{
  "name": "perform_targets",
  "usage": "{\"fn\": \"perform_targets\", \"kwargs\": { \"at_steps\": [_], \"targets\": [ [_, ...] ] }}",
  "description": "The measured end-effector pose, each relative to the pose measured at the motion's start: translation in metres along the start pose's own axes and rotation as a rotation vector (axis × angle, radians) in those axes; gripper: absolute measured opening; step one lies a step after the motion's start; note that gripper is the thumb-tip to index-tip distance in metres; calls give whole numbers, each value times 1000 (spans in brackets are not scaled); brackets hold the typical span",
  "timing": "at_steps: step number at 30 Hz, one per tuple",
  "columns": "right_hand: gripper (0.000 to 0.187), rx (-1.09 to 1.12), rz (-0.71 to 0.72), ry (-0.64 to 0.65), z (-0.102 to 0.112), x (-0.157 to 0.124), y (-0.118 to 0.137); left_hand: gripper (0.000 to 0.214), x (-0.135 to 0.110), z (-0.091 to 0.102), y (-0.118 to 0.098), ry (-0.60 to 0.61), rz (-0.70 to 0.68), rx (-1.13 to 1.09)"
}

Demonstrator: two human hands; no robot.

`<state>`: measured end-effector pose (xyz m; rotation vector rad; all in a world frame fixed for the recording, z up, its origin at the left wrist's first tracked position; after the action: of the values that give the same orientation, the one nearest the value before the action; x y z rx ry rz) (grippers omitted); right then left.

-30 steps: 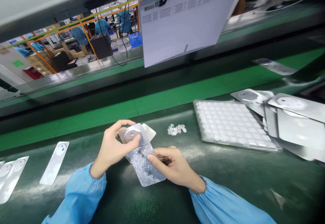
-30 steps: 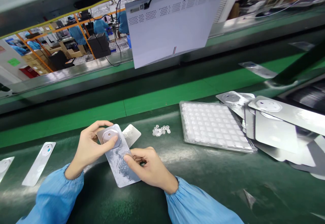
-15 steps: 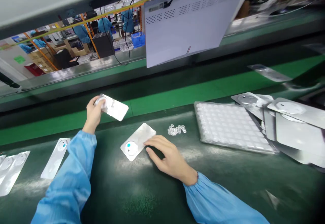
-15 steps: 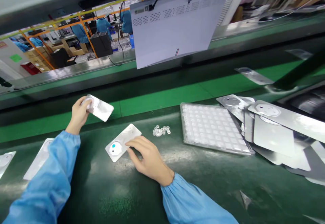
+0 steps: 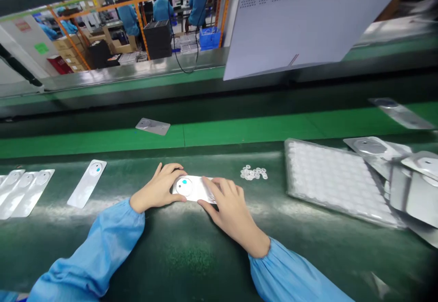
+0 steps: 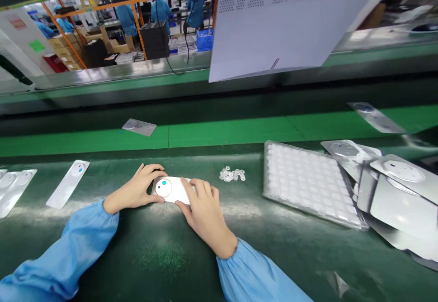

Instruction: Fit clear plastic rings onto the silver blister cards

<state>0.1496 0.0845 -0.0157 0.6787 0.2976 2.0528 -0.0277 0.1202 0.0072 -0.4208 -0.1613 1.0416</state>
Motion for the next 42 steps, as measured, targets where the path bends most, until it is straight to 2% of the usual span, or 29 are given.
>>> {"fn": "perform_targets", "kwargs": {
  "at_steps": [3, 6, 8, 10, 13, 15, 17, 19, 21, 22, 25, 27, 28, 30, 32, 36, 39, 42],
  "targets": [
    [46, 143, -66, -57, 9, 3, -10, 57, 3, 4, -4, -9, -35, -270],
    [36, 464, -239, -45, 13, 3, -22, 66, 0, -9, -4, -50, 63, -788],
    [39, 770, -370, -6, 8, 1, -24, 77, -4, -22, -1, -166, 175, -1105],
    [45, 1010, -476, 10, 2, -2, -19, 80, -10, -36, 2, -294, 279, -1332],
    [51, 1151, -588, -21, -7, -8, -12, 77, -15, -51, 1, -416, 412, -1563],
    [52, 1201, -622, -49, -13, -12, -7, 75, -17, -54, -4, -481, 434, -1647],
    [51, 1251, -616, -46, -19, -14, -3, 58, -17, -54, -11, -499, 422, -1673],
    [48, 1266, -573, 18, -25, -15, 2, 43, -16, -56, -17, -465, 426, -1671],
    [45, 1173, -497, 74, -23, -15, 4, 43, -16, -59, -19, -429, 450, -1650],
    [43, 1084, -451, 60, -17, -14, 3, 44, -17, -59, -19, -428, 459, -1629],
    [27, 790, -272, -152, 15, -11, 0, 45, -20, -57, -15, -426, 457, -1501],
    [13, 691, -115, -276, 34, -11, 8, 41, -22, -54, -16, -408, 436, -1402],
    [12, 671, -33, -297, 39, -11, 14, 37, -23, -53, -18, -391, 422, -1361],
    [22, 652, 98, -295, 43, -11, 28, 31, -25, -52, -25, -349, 389, -1300],
    [30, 622, 171, -299, 44, -12, 38, 27, -28, -52, -33, -302, 367, -1263],
    [36, 550, 189, -294, 41, -13, 39, 25, -31, -52, -41, -280, 375, -1222],
    [37, 492, 154, -258, 37, -13, 31, 26, -31, -52, -39, -282, 383, -1210],
    [34, 429, 120, -247, 33, -12, 24, 28, -29, -56, -38, -232, 363, -1203]
  ]
}}
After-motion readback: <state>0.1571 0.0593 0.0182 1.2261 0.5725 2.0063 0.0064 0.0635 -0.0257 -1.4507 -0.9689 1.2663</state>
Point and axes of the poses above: each hand's wrist, its own x-axis towards the middle knuckle, its own z-axis out of the back of the hand, y = z × x, the point moved 7 cm from there along x, towards the middle knuckle, and after that the axes turned 8 degrees about x, right-handed, at the moved point
